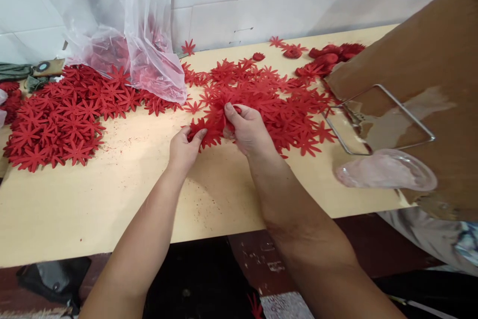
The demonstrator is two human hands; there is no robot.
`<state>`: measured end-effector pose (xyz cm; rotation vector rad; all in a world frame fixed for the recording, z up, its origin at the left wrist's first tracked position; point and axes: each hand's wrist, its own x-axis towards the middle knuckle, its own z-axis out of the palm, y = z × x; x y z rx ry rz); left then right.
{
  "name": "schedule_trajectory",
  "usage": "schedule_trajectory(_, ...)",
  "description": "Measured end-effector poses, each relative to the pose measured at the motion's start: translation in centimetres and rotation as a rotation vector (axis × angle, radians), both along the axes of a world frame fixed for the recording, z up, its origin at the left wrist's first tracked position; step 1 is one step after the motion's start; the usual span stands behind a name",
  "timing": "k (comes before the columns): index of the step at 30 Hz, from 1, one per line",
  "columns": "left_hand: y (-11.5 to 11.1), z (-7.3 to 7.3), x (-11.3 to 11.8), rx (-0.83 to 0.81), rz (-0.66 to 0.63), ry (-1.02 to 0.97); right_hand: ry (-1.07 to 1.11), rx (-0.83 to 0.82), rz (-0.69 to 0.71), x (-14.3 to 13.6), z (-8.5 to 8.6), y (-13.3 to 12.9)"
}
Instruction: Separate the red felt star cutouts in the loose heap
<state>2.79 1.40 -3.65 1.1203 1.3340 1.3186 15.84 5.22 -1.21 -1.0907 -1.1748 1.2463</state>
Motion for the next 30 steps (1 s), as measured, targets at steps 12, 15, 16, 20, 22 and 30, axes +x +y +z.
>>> schedule_trajectory(12,0.3,-1.3,0.2,0.03,-0.017,0.011,0.11,0.017,-0.029,-0.1,-0.5,0.2)
schedule_trajectory(15,0.3,-1.1,0.2,0.0,-0.019,-0.02,0.133,0.012,-0.056,0.1,-0.2,0.3)
schedule_trajectory(16,0.3,-1.0,0.2,-0.005,-0.014,-0.011,0.144,0.002,-0.066,0.1,-0.1,0.3)
schedule_trajectory(20,0.1,-0.8,0.0,-0.002,-0.016,0.103,0.191,-0.067,-0.103,0.4,-0.1,0.4)
schedule_trajectory(22,0.1,-1.0,0.0,0.009,-0.031,0.149,0.225,-0.097,-0.104,0.5,-0.1,0.4)
schedule_trajectory(30,0.4,-1.7,0.2,0.095,-0.065,0.124,0.204,-0.055,0.001,0.1,0.3,-0.2)
